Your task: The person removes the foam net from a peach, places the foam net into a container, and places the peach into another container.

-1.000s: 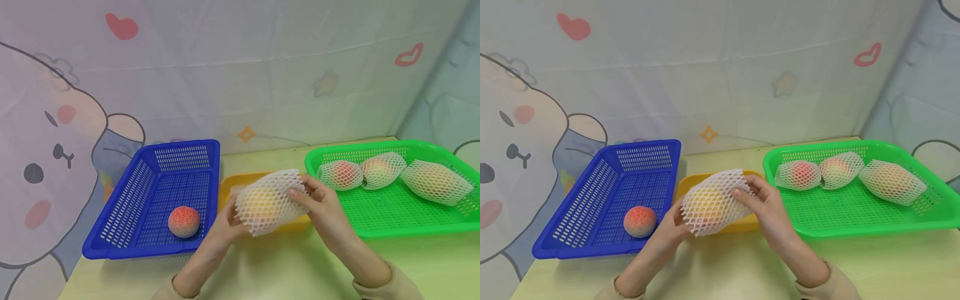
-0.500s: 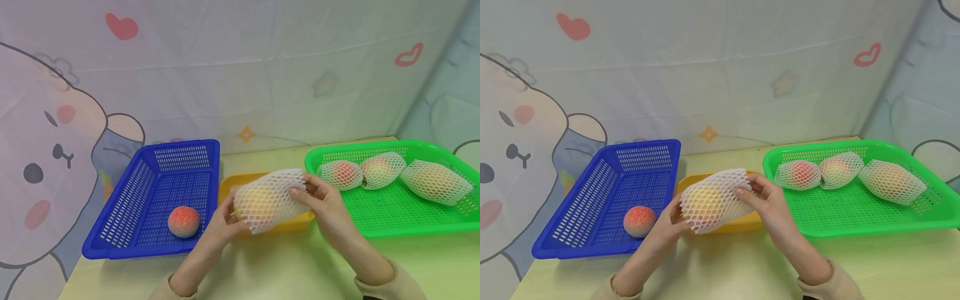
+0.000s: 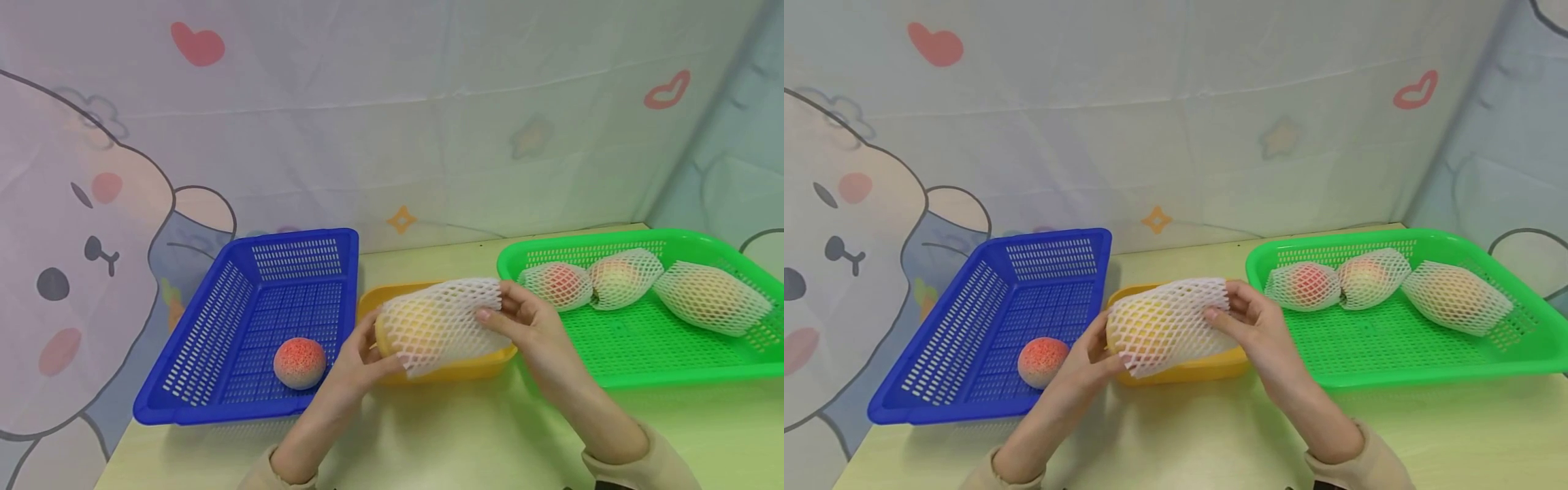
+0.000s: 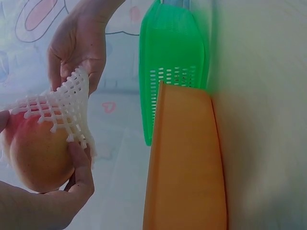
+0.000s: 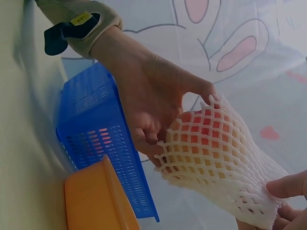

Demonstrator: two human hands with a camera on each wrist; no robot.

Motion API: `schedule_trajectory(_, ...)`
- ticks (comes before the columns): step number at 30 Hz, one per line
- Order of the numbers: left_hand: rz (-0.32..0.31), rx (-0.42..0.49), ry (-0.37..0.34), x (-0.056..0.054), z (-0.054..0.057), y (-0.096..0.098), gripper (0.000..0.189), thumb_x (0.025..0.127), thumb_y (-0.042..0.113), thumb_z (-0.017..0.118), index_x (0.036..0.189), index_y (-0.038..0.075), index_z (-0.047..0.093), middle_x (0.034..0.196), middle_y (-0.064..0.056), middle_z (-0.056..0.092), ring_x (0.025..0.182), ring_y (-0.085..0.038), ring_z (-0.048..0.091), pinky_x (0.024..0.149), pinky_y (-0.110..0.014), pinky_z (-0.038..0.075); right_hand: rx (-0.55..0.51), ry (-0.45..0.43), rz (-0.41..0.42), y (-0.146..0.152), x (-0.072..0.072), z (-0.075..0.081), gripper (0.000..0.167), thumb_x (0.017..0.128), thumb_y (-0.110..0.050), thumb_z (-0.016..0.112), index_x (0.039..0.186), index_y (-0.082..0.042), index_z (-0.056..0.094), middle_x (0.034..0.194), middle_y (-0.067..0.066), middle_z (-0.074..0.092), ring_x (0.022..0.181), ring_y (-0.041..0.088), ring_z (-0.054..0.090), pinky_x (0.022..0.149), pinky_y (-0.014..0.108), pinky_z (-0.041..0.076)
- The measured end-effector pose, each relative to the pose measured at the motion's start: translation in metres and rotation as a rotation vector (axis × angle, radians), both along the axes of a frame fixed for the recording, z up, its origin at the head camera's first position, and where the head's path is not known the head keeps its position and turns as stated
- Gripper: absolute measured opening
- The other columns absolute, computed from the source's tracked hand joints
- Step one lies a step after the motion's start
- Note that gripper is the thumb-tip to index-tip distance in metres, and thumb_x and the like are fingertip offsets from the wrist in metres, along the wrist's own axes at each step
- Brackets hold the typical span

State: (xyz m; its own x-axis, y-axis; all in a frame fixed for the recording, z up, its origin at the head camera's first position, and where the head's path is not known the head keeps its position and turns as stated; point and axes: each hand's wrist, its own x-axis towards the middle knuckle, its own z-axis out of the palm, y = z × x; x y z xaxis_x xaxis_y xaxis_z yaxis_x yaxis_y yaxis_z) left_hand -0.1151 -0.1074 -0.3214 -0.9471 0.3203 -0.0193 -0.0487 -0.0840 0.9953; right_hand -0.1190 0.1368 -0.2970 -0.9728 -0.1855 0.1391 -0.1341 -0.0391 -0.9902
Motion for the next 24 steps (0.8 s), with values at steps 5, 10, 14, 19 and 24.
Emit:
schedule_trajectory(5, 0.005, 0.01, 0.011, -0.0004, 0.0002, -0.0008, 0.071, 0.08, 0.014, 0.069, 0.144, 0.015, 0.036, 0.136, -0.017, 0.044, 0.11, -0.019, 0.058, 0.092, -0.027, 0.048, 0.031, 0.006, 0.004, 0.002, -0.0013, 0.0001, 0.034, 0.092, -0.017, 0.063, 0.123, -0.007, 0.057, 0.106, -0.008, 0.069, 0.096, 0.009, 0.065, 0.087, 0.021, 0.05)
schedule_trajectory(10, 0.012, 0.003, 0.02, -0.0007, -0.0001, -0.0022, 0.067, 0.08, 0.015, 0.07, 0.14, 0.017, 0.04, 0.134, -0.016, 0.045, 0.108, -0.019, 0.059, 0.091, -0.029, 0.048, 0.071, 0.009, -0.001, 0.0039, -0.003, 0.001, 0.038, 0.091, -0.018, 0.064, 0.126, -0.005, 0.058, 0.105, -0.008, 0.07, 0.096, 0.01, 0.066, 0.087, 0.022, 0.05)
schedule_trajectory(14, 0.02, -0.011, 0.024, -0.0003, 0.0009, -0.0038, 0.066, 0.08, 0.017, 0.071, 0.138, 0.019, 0.041, 0.133, -0.014, 0.046, 0.107, -0.019, 0.059, 0.092, -0.03, 0.048, 0.105, 0.015, -0.009, 0.0062, -0.0043, 0.0014, 0.035, 0.091, -0.019, 0.065, 0.123, -0.005, 0.059, 0.104, -0.009, 0.07, 0.095, 0.009, 0.066, 0.086, 0.022, 0.05)
schedule_trajectory(19, 0.026, -0.017, 0.026, -0.0009, 0.0017, -0.0054, 0.065, 0.08, 0.019, 0.073, 0.138, 0.019, 0.042, 0.131, -0.014, 0.047, 0.105, -0.019, 0.059, 0.091, -0.031, 0.048, 0.127, 0.02, 0.0, 0.0085, -0.0051, 0.0019, 0.033, 0.091, -0.02, 0.065, 0.12, -0.006, 0.059, 0.104, -0.009, 0.069, 0.096, 0.01, 0.065, 0.085, 0.022, 0.051)
schedule_trajectory(24, 0.032, -0.015, 0.021, -0.0017, 0.002, -0.0064, 0.066, 0.08, 0.02, 0.074, 0.138, 0.021, 0.042, 0.131, -0.013, 0.048, 0.106, -0.02, 0.059, 0.091, -0.03, 0.048, 0.119, 0.02, 0.004, 0.0095, -0.0065, 0.0017, 0.03, 0.09, -0.017, 0.066, 0.118, -0.008, 0.058, 0.103, -0.009, 0.068, 0.094, 0.008, 0.065, 0.084, 0.021, 0.052)
